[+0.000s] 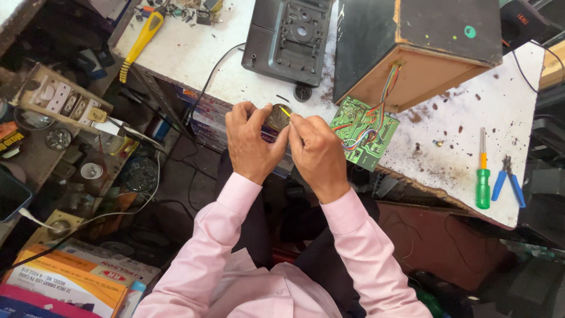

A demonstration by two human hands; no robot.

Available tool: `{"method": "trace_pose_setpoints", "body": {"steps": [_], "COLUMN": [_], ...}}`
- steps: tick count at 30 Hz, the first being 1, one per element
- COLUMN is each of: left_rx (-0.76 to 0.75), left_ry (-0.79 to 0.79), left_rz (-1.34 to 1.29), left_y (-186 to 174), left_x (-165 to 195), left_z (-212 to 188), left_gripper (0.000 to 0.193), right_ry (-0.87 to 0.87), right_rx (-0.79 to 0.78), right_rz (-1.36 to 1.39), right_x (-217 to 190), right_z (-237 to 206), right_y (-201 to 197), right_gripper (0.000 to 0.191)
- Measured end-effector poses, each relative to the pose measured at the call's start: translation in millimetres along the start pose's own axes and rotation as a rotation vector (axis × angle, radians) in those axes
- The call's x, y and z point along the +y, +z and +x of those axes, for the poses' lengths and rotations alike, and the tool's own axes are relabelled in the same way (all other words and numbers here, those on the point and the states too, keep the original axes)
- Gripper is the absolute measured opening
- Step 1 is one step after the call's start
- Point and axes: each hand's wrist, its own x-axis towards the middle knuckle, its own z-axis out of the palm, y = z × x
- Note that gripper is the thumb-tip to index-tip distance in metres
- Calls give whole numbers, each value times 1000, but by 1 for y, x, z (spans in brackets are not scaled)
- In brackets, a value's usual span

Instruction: The person holds a green circuit board with attached wires and uses a soldering iron to apply heat to multiple points on the board. The person repositions the board and continues soldering different areas while seated at a cluttered workbench.

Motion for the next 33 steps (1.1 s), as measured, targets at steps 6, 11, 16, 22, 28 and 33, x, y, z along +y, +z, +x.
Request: {"method": "trace_pose_setpoints", "body": {"steps": [6, 11, 16, 22, 28, 33], "left_rx": [-16, -17, -32, 149, -243, -524], "left_ry": [-14, -12, -2, 94, -407, -750], "left_rz": [-7, 2, 10, -35, -589, -1164], "left_y": [-12, -17, -26, -42, -11, 53], "left_x": [-2, -3, 3, 18, 54, 90], "left_z": [1, -1, -5, -21, -95, -110], "left_gripper": [49, 51, 54, 67, 16, 29], "right_ry": [38, 594, 837, 863, 760, 535], "right_rx": [84, 133, 157, 295, 585, 535], "right_rz": [73, 790, 1261, 1345, 676, 71], "right_x": [-7, 2, 17, 24, 42, 48], "right_z": [-6, -27, -58, -107, -151, -148], "right_y": [-3, -20, -46, -74, -92, -89], "right_gripper": [17, 18, 21, 25, 23, 17]}}
